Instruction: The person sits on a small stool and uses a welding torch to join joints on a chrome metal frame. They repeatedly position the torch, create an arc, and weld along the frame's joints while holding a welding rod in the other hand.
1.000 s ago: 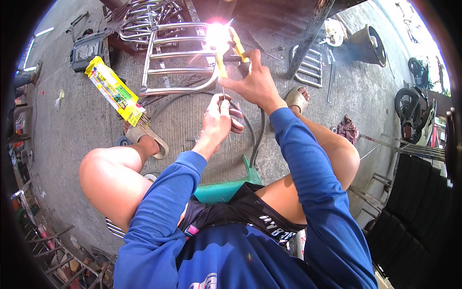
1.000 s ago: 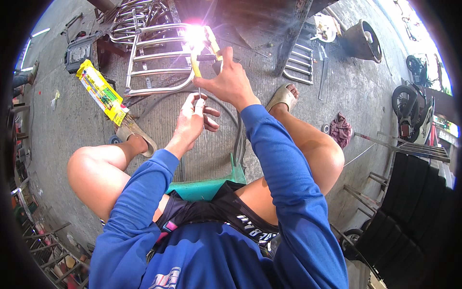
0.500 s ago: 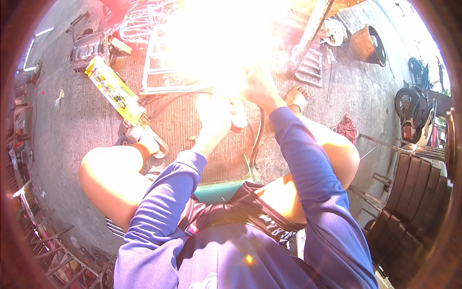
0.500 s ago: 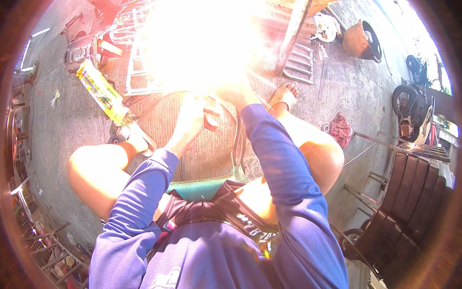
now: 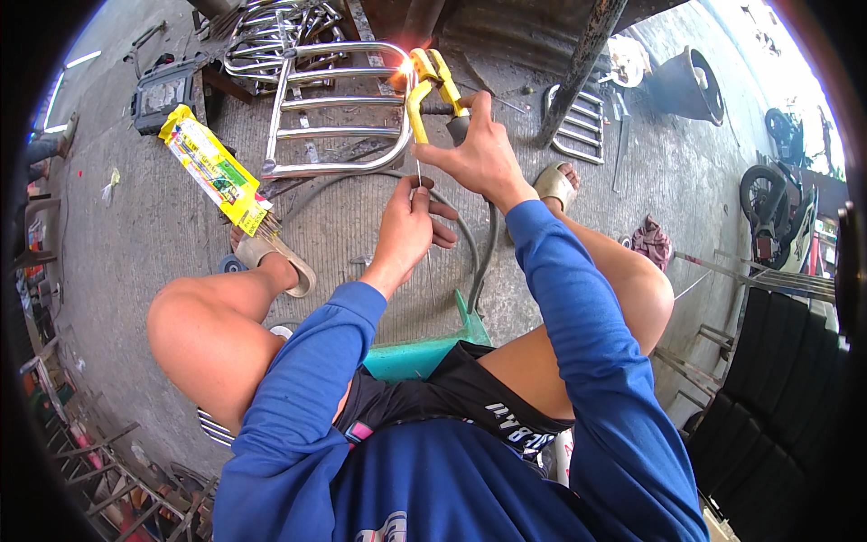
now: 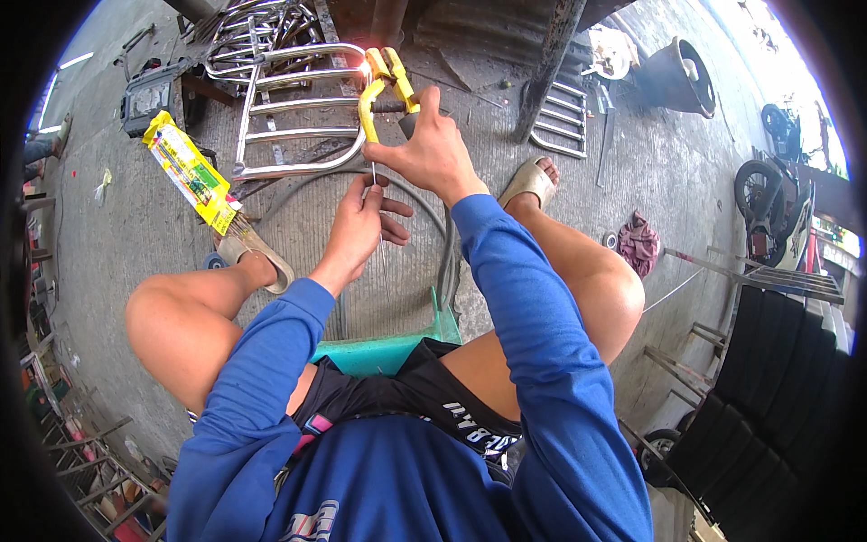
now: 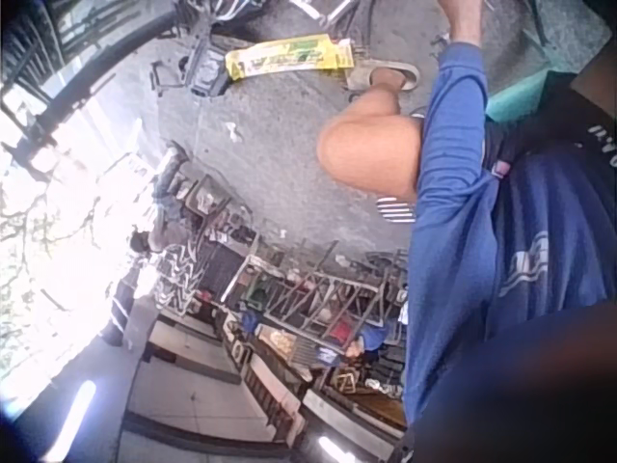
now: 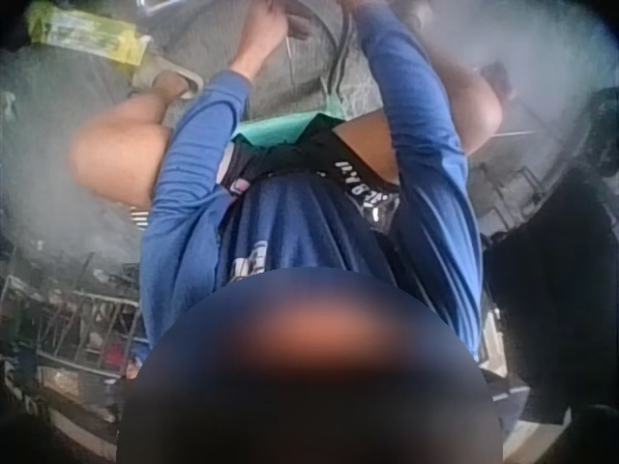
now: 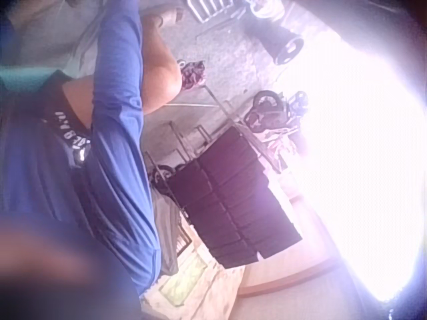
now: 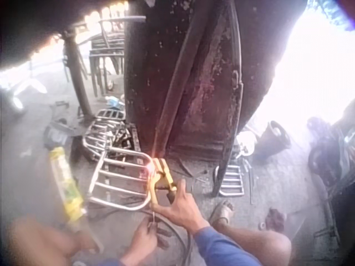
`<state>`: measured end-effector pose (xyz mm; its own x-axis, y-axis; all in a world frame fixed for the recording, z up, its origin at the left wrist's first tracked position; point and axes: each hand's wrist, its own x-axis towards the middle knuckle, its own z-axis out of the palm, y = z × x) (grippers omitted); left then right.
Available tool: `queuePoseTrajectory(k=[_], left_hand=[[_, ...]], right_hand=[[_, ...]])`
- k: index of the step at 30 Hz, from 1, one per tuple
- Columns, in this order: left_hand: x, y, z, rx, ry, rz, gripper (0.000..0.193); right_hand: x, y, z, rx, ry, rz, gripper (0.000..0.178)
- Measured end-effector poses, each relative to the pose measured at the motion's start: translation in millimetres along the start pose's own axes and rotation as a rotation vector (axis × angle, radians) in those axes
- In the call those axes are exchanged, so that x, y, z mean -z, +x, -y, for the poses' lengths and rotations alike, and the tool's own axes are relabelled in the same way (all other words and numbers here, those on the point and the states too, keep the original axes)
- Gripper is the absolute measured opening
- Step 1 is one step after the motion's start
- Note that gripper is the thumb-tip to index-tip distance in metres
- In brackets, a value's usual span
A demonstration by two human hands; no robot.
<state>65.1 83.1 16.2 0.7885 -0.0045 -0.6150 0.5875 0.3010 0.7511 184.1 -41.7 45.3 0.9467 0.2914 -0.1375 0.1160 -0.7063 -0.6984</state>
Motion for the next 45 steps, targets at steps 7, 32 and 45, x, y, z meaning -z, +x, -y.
queuePoseTrajectory(k=[7,32,45], left_hand=[[1,0,2,0.053,-0.053,-0.011,0.036],[4,-1,3,0.005,-0.029,0.021,0.036],[0,2,5,-0.014,-0.07,-0.023,0.033]], right_hand=[[-1,-2,1,-0.029,0.064,0.004,0.086],[-6,2,-13,-0.002,0.101,-0.001,0.101],[-2,3,-1,-0.076,0.006,0.063,0.099]])
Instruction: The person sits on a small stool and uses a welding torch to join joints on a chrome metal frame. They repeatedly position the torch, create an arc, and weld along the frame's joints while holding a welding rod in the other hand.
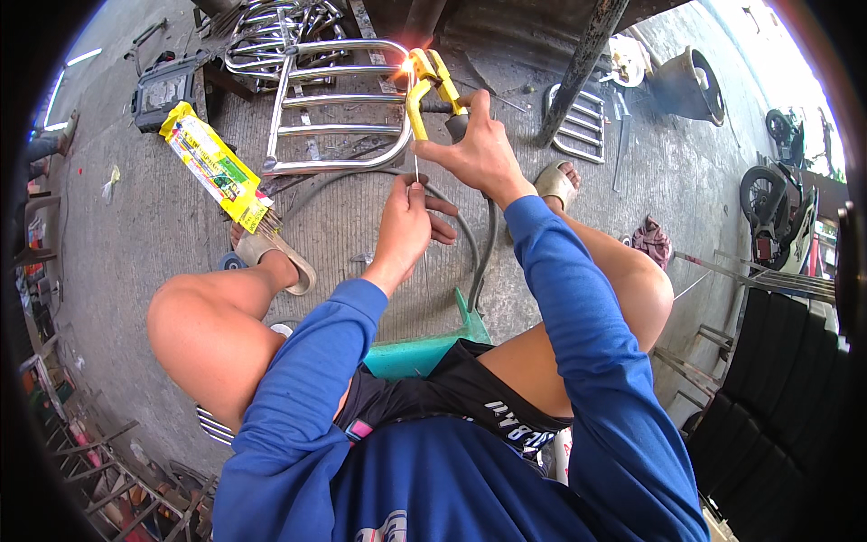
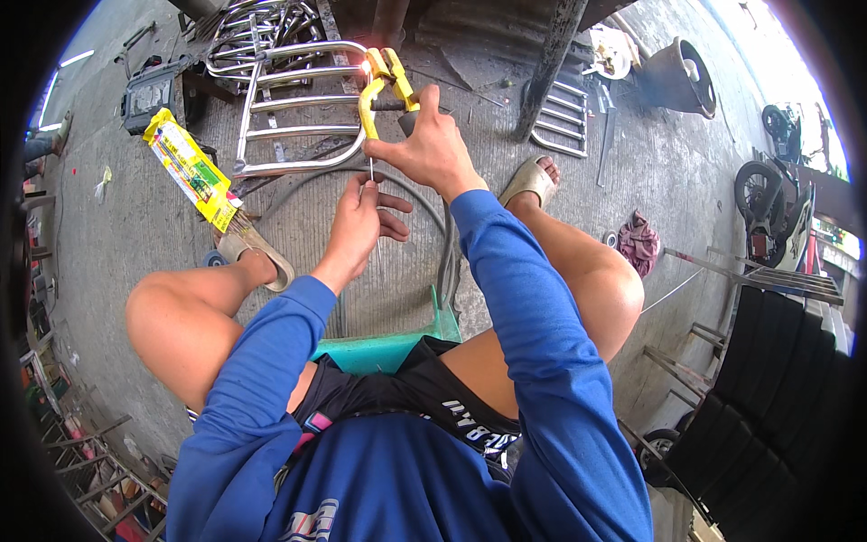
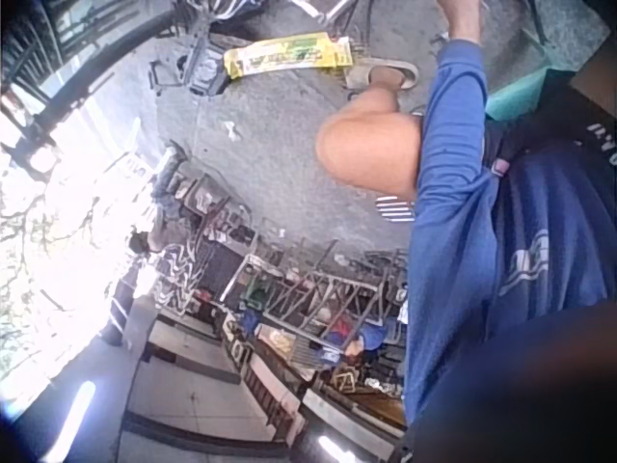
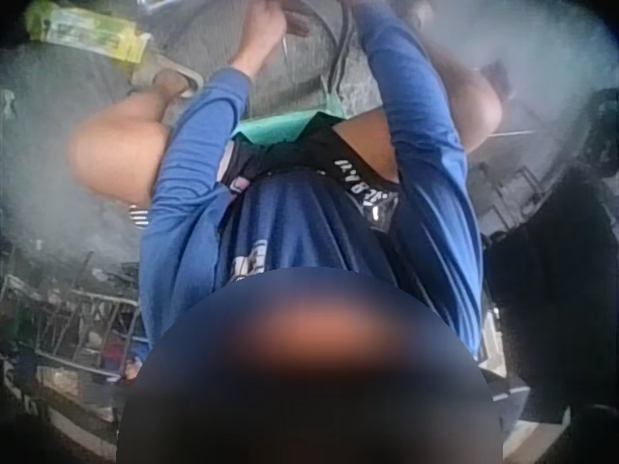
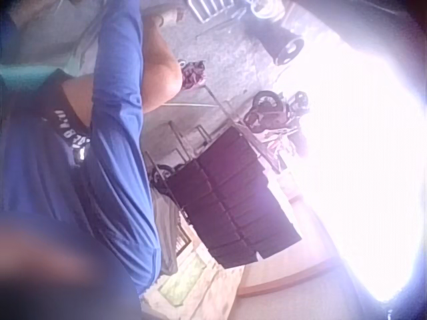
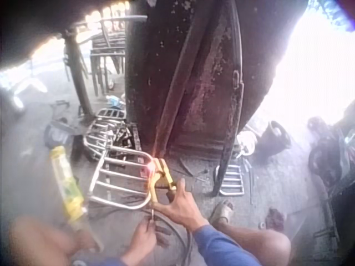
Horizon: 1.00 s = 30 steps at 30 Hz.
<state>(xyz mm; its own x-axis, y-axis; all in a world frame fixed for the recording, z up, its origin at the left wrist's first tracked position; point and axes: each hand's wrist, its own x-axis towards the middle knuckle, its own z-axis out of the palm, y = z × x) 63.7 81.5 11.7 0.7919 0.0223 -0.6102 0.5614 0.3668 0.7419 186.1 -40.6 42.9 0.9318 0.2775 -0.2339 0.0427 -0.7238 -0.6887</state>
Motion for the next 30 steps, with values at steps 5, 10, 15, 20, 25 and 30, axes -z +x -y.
queuePoseTrajectory(k=[5,10,15,20,25,30], left_hand=[[-0.2,-1.2,-1.1,0.02,0.031,-0.026,0.03],[0.5,-0.6,-0.5,0.011,0.008,-0.025,0.028],[-0.4,-0.5,-0.7,-0.008,0.072,-0.036,0.029],[-1.7,-1.9,-4.4,0.031,0.054,-0.06,0.027],[-1.1,-1.7,-8.8,0.055,0.005,-0.07,0.025],[0.3,-0.8,-8.7,0.067,0.074,-0.083,0.025]], right_hand=[[-2.6,1.1,-3.7,0.027,0.038,-0.009,0.1],[-1.2,0.7,-2.2,0.023,0.028,0.0,0.102],[-0.9,1.2,-2.7,-0.004,0.02,0.015,0.101],[-4.1,3.2,-6.8,0.029,0.029,-0.005,0.101],[-5.7,2.8,-9.1,0.042,0.086,0.002,0.102],[-5.2,3.3,-9.3,0.034,0.049,0.002,0.101]])
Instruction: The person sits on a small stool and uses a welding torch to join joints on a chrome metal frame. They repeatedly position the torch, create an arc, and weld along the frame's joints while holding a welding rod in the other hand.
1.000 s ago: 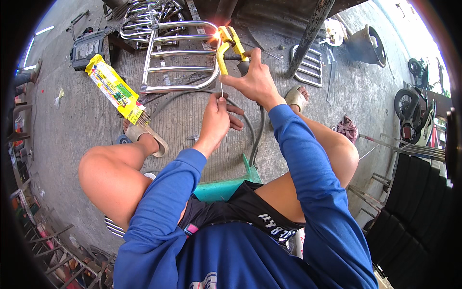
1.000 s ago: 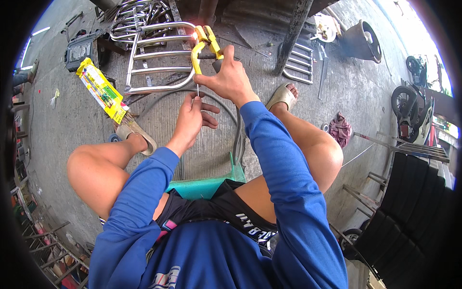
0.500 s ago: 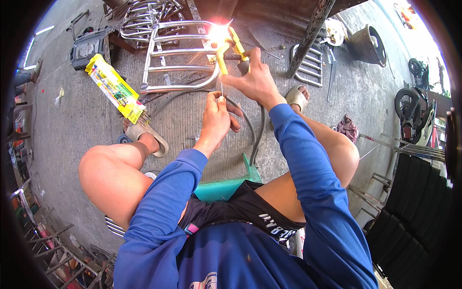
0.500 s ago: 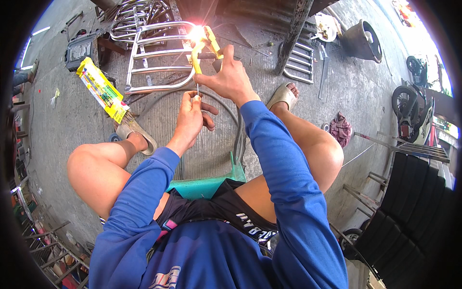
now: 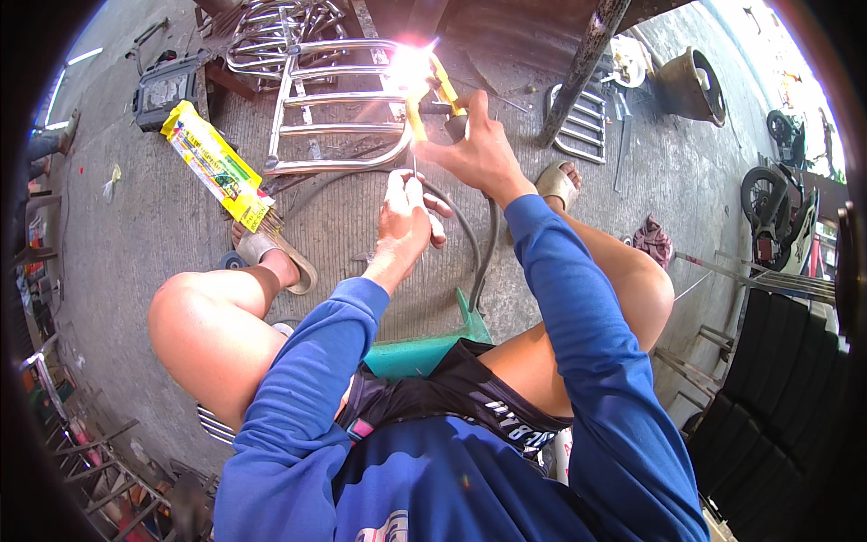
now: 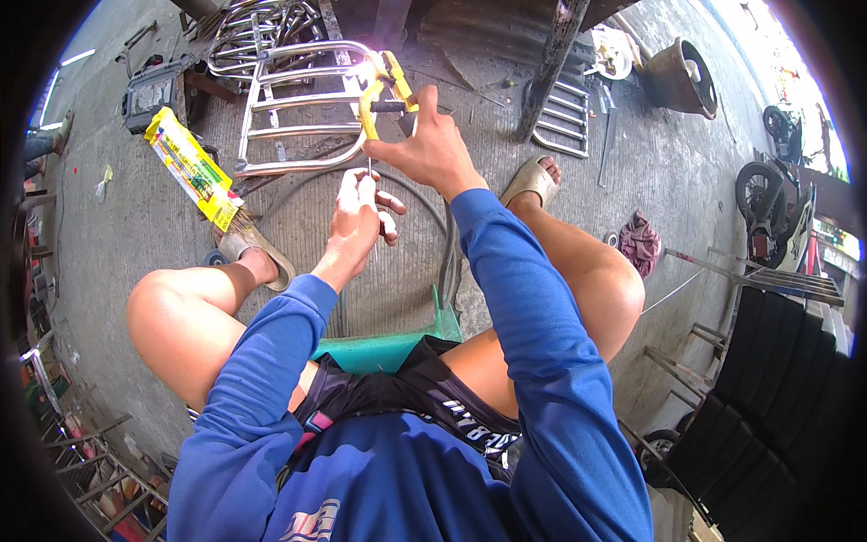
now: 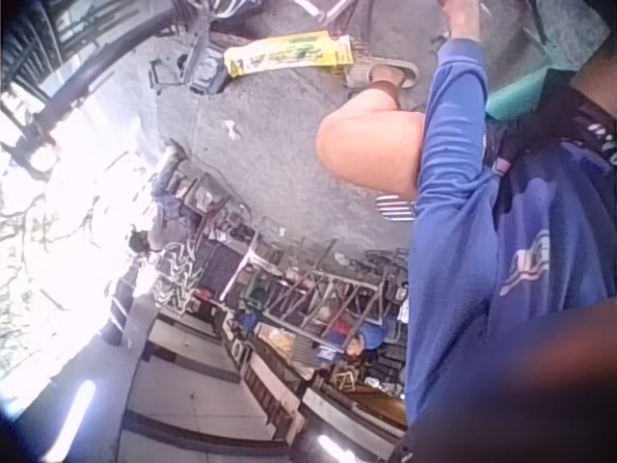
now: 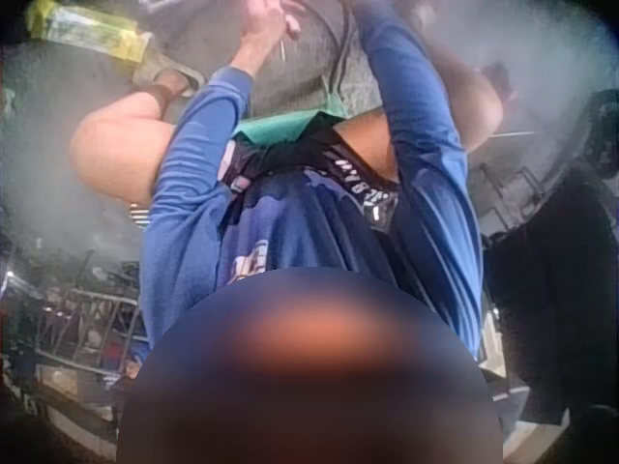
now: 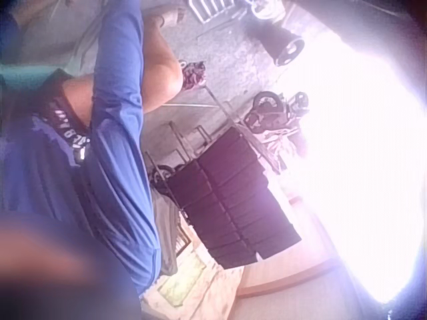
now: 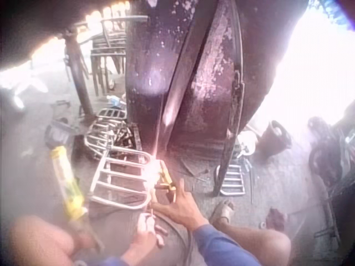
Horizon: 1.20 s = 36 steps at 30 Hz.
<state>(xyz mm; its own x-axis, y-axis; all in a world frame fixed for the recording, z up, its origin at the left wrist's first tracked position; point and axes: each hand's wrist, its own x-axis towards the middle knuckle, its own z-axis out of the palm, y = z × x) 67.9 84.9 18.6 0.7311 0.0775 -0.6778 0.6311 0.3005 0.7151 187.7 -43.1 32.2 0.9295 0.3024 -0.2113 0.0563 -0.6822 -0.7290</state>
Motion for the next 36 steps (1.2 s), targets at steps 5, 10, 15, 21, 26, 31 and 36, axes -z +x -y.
queuePoseTrajectory(k=[5,10,15,21,26,31,36], left_hand=[[0,-3,7,-0.094,-0.086,0.031,0.027],[1,0,10,-0.133,0.002,0.039,0.03],[-1,4,10,-0.117,-0.047,0.023,0.026],[0,1,8,-0.1,-0.028,0.036,0.028],[0,2,8,-0.088,-0.024,0.037,0.028],[-1,3,9,-0.059,-0.058,0.031,0.026],[-1,2,7,-0.054,-0.068,0.022,0.026]], right_hand=[[0,-3,1,0.387,-0.165,-0.062,0.085],[1,-2,6,-0.01,0.018,-0.07,0.097],[2,-1,4,-0.024,-0.013,-0.039,0.098],[-4,2,-3,-0.004,-0.037,-0.055,0.098],[-5,2,-5,-0.007,-0.049,-0.054,0.098],[-7,2,-5,0.005,-0.047,-0.058,0.099],[-6,3,-6,-0.006,-0.037,-0.043,0.099]])
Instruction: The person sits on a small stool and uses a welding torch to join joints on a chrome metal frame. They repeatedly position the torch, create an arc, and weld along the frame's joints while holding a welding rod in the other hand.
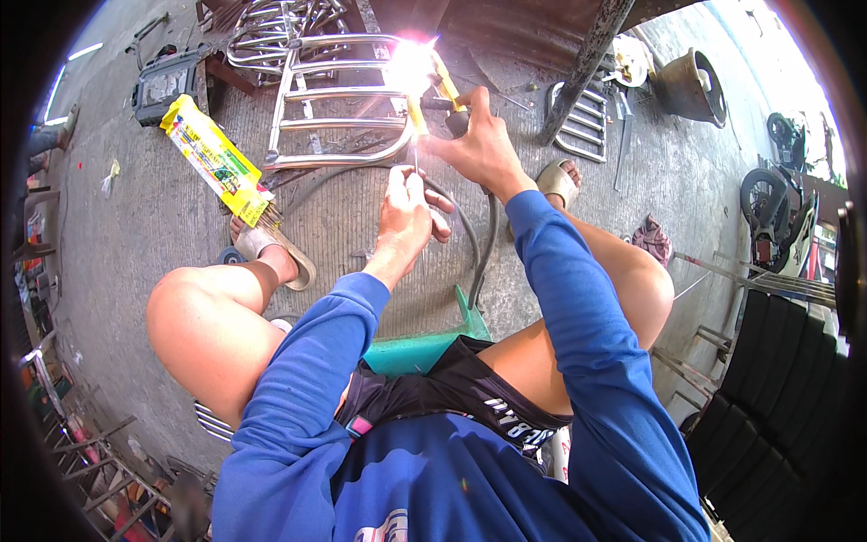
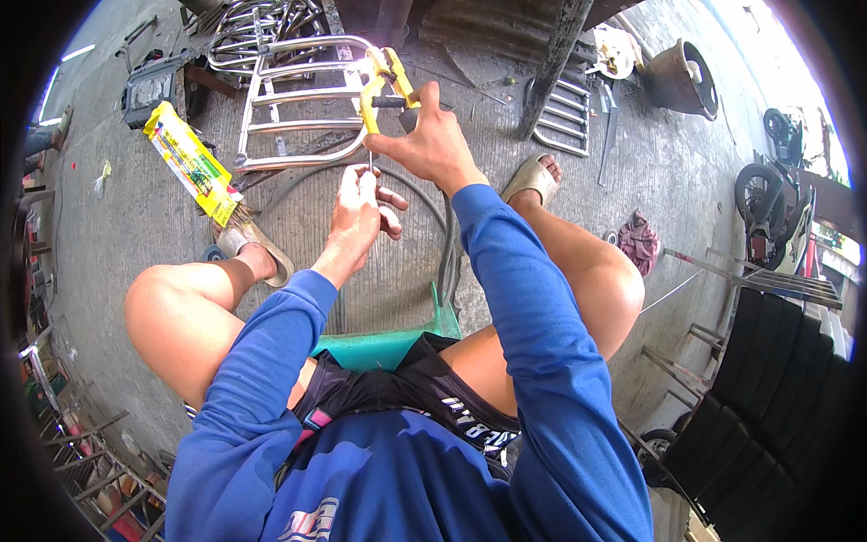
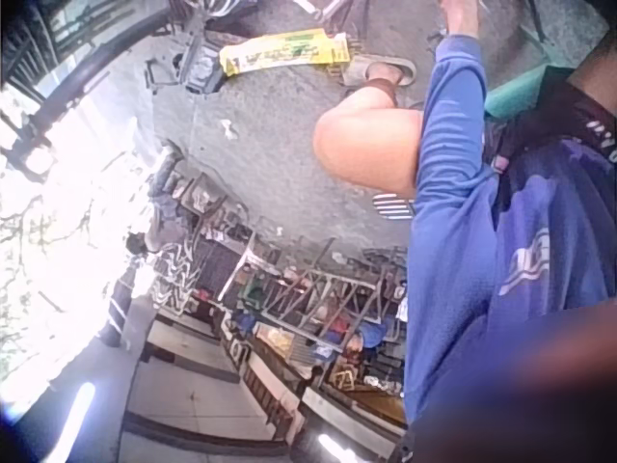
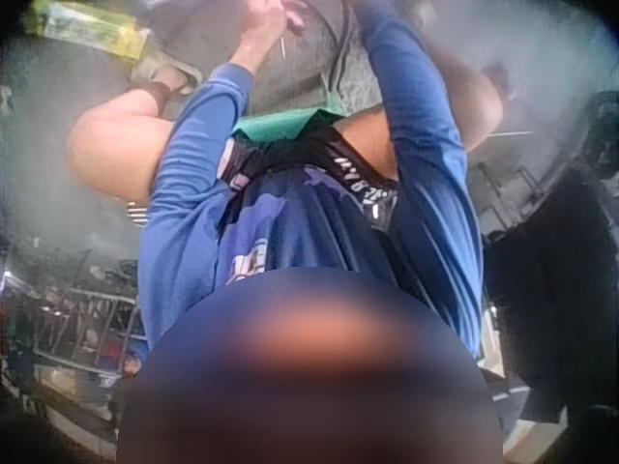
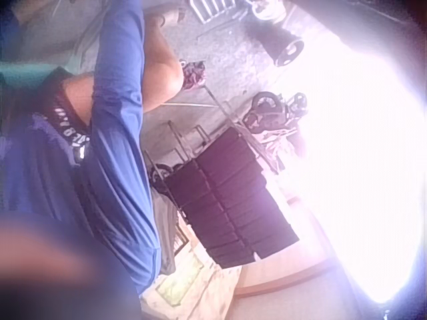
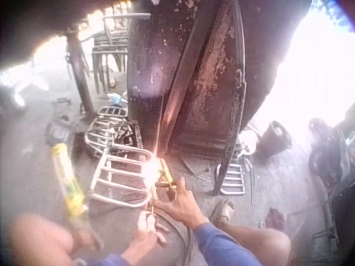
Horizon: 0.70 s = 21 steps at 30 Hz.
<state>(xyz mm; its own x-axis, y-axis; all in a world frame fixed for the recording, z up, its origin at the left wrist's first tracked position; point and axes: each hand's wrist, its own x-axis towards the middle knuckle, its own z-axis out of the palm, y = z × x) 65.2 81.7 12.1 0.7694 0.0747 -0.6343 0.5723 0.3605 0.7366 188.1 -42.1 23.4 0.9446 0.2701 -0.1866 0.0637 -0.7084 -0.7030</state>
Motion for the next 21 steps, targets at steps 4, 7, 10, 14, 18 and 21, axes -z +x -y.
queuePoseTrajectory(k=[4,7,10,14,18,21], left_hand=[[-2,0,0,-0.044,0.012,-0.008,0.025],[-2,1,1,-0.038,0.006,-0.006,0.026],[-1,1,0,0.008,-0.018,-0.011,0.027],[-2,1,0,-0.023,0.022,-0.007,0.032],[-2,-1,-3,0.047,0.006,-0.023,0.031],[-2,-3,-7,0.051,0.017,-0.035,0.031]], right_hand=[[2,-1,4,0.003,0.001,0.0,0.099],[6,-1,7,-0.025,0.007,0.046,0.101],[8,-1,10,-0.028,0.015,0.059,0.103],[8,-2,11,-0.038,-0.02,0.065,0.103],[6,-1,9,-0.025,-0.006,0.063,0.103],[4,0,8,-0.011,-0.014,0.045,0.099]])
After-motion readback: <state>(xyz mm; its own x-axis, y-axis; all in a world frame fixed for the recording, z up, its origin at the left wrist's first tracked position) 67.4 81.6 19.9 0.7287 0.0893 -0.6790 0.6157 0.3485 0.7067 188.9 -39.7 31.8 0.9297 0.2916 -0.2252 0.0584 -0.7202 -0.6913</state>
